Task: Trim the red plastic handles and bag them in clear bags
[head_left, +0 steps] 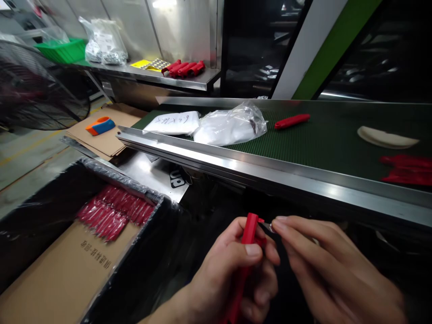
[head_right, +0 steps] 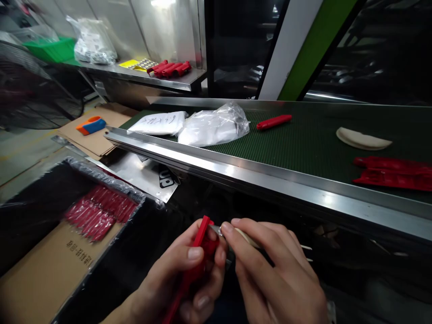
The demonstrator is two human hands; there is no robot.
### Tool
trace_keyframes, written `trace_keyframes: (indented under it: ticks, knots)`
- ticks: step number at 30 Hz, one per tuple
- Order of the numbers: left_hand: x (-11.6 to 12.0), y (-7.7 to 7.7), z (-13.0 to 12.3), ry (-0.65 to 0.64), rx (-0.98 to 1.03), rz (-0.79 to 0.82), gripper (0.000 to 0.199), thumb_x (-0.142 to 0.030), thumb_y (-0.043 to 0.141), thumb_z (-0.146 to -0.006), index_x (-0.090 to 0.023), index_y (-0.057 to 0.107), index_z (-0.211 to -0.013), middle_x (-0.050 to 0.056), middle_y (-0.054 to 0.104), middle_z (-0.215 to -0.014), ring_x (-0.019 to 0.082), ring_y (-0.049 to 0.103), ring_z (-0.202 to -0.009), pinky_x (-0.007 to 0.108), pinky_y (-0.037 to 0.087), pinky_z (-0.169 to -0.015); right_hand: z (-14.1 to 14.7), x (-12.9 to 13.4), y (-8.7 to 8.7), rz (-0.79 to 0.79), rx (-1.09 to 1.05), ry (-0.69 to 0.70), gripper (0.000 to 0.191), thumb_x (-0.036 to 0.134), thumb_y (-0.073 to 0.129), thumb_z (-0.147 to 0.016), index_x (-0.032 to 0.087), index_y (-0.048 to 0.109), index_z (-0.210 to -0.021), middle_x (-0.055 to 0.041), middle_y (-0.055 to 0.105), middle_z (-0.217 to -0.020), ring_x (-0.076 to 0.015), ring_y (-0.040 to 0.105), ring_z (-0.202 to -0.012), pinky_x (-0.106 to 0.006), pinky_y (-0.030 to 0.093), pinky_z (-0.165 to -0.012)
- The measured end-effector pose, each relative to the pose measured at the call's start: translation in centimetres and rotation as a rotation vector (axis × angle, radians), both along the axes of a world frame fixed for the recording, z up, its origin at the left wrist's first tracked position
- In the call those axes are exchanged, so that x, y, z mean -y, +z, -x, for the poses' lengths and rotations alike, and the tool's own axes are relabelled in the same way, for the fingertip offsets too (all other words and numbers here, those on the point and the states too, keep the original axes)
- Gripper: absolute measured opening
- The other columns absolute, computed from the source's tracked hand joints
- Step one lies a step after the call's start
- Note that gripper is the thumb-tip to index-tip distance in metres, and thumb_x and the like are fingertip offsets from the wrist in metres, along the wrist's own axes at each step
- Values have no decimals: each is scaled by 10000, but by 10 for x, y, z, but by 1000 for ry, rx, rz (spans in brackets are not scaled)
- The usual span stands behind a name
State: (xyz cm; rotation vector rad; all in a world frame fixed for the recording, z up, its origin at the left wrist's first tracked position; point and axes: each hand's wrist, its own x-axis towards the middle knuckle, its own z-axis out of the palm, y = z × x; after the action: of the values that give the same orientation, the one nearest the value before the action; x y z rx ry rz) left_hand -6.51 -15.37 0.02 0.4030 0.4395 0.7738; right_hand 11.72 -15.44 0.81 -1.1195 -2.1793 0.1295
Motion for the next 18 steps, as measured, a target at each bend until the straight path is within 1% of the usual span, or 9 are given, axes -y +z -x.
trace_keyframes:
  ticks: [4, 7, 8, 9, 12, 13, 14, 16, 18]
  knots:
    - [-6, -4, -2, -4, 27, 18, 198, -343, 536, -882, -171, 505, -976, -19, 504, -559, 41, 366, -363, 109, 309, -344, 0, -8, -6, 7, -18, -9, 422, 18, 522, -899, 186, 587, -1280, -69, 583, -1220, -150, 569, -1094, -288, 470, -875]
    - [-8, -9, -3, 2, 118, -20, 258, -277, 667, -787, -158, 512, -956, 41, 619, -770, 35, 470, -419, 117, 389, -382, 2, -15, -11, 27, -74, -61, 417, 19, 547, -891, 189, 605, -1267, -68, 604, -1207, -163, 587, -1079, -315, 477, -890]
    - [-8, -11, -2, 3, 147, -29, 276, -259, 686, -765, -156, 514, -955, 52, 632, -821, 37, 494, -437, 119, 409, -393, 3, -17, -12, 51, -118, -87, 400, 31, 555, -893, 198, 618, -1251, -59, 612, -1195, -160, 595, -1068, -316, 479, -896]
    - [-9, -12, -2, 4, 161, -25, 271, -254, 677, -771, -157, 515, -965, 47, 630, -812, 38, 494, -438, 117, 413, -392, 5, -18, -12, 78, -176, -120, 371, 48, 558, -899, 211, 633, -1224, -46, 619, -1180, -151, 601, -1055, -307, 480, -899]
    - [-14, -14, 0, -21, 135, 48, 167, -297, 526, -886, -173, 508, -996, -7, 540, -613, 42, 403, -394, 90, 343, -337, 10, -20, -9, 136, -313, -176, 327, 60, 548, -910, 253, 659, -1150, -7, 626, -1152, -120, 607, -1030, -267, 480, -884]
    - [-16, -15, 2, -13, 131, 83, 154, -303, 488, -906, -180, 502, -998, -4, 534, -618, 46, 398, -400, 86, 329, -329, 11, -20, -9, 125, -311, -168, 343, 46, 542, -906, 257, 656, -1153, -5, 625, -1150, -117, 606, -1028, -267, 477, -881]
    - [-18, -15, 3, 3, 150, 112, 140, -302, 479, -911, -190, 495, -992, 9, 552, -671, 46, 414, -417, 87, 334, -330, 11, -20, -8, 107, -280, -140, 367, 33, 540, -901, 253, 645, -1175, -10, 619, -1158, -119, 601, -1033, -271, 476, -878]
    - [-22, -17, 5, 56, 212, 175, 131, -301, 495, -906, -208, 489, -998, 39, 579, -850, 52, 484, -480, 85, 355, -341, 10, -21, -10, 79, -172, -62, 412, 17, 543, -889, 234, 616, -1232, -34, 605, -1173, -131, 591, -1043, -288, 477, -865]
    - [-23, -19, 6, 45, 290, 208, 148, -323, 512, -905, -230, 488, -1018, 41, 568, -939, 65, 537, -528, 96, 390, -353, 9, -23, -15, 64, -90, -30, 442, 9, 556, -879, 222, 596, -1264, -54, 590, -1186, -150, 577, -1048, -308, 476, -847]
